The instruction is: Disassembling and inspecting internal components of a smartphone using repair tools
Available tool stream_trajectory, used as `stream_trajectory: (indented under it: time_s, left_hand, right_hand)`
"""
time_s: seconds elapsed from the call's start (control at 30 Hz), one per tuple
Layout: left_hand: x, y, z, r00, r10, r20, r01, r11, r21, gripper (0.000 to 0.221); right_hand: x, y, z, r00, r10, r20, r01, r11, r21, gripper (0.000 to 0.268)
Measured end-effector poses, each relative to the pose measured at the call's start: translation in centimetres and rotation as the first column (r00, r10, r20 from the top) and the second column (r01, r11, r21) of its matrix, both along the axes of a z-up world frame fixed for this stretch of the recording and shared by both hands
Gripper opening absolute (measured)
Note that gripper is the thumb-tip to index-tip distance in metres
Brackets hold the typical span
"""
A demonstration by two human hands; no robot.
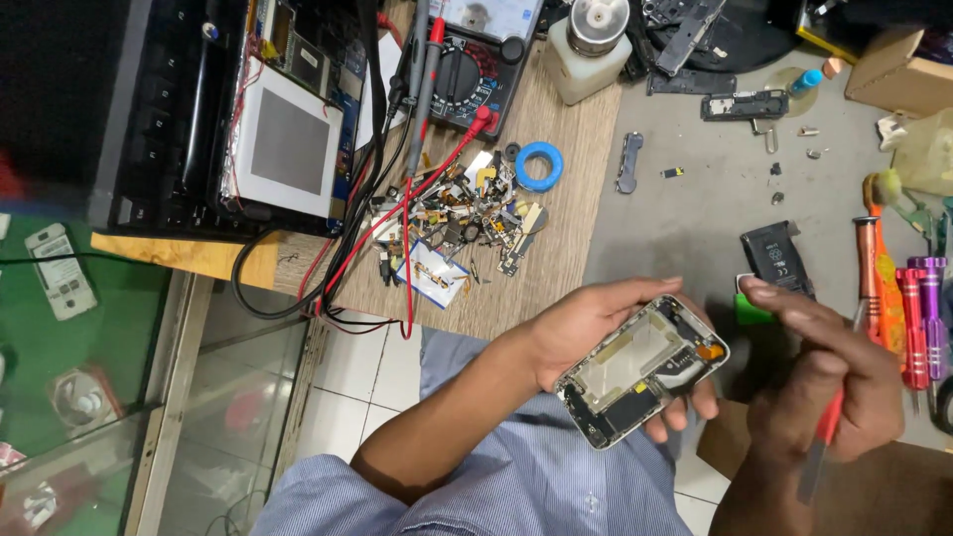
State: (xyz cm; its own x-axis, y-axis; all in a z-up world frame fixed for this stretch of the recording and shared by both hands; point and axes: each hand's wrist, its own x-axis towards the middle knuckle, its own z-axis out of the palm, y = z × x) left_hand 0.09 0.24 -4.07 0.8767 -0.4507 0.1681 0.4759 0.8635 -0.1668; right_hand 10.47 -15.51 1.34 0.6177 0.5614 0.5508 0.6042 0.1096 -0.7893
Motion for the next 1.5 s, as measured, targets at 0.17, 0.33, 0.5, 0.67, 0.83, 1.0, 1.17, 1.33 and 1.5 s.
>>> stream_trajectory:
  time_s: [0.17, 0.33, 0.5, 0.67, 0.83, 1.0, 1.17, 1.33, 1.5]
  left_hand:
    - [0.0, 0.1, 0.6, 1.000, -0.005, -0.016, 0.006, 0.998, 0.066, 0.061]
    - [0.1, 0.1, 0.2, 0.999, -0.039, -0.012, 0.040, 0.998, 0.055, 0.069]
    - [0.4, 0.3, -0.5, 0.994, -0.107, 0.029, 0.107, 0.994, -0.001, 0.078]
    - [0.2, 0.4, 0.0, 0.995, -0.093, -0.025, 0.093, 0.995, 0.022, 0.072]
    - [0.4, 0.4, -0.4, 0.993, -0.118, -0.018, 0.118, 0.993, -0.003, 0.075]
    - [0.7, 0.0, -1.7, 0.983, -0.168, 0.079, 0.175, 0.979, -0.100, 0.076]
    - [0.8, 0.0, -2.1, 0.983, -0.165, 0.084, 0.171, 0.983, -0.069, 0.078]
    - [0.8, 0.0, -2.4, 0.979, -0.188, 0.074, 0.191, 0.980, -0.047, 0.077]
    - [0.8, 0.2, -1.9, 0.984, -0.164, 0.064, 0.166, 0.986, -0.029, 0.079]
  right_hand:
    - [-0.2, 0.1, 0.7, 0.992, 0.046, 0.113, -0.041, 0.998, -0.045, 0.038]
    - [0.2, -0.7, 1.0, 0.983, 0.144, 0.111, -0.128, 0.982, -0.141, 0.036]
    - [0.0, -0.4, 1.2, 0.978, 0.162, 0.132, -0.140, 0.976, -0.168, 0.027]
    - [0.4, -0.3, 0.8, 0.973, 0.188, 0.134, -0.167, 0.974, -0.156, 0.028]
    - [0.6, -0.3, 0.6, 0.969, 0.201, 0.142, -0.181, 0.973, -0.141, 0.025]
    - [0.4, -0.2, 0.6, 0.974, 0.188, 0.129, -0.169, 0.974, -0.149, 0.030]
    - [0.6, -0.1, 0.5, 0.970, 0.202, 0.135, -0.183, 0.973, -0.140, 0.031]
    - [0.6, 0.0, 0.5, 0.966, 0.207, 0.153, -0.188, 0.974, -0.126, 0.031]
    - [0.2, 0.0, 1.4, 0.976, 0.184, 0.115, -0.158, 0.965, -0.209, 0.031]
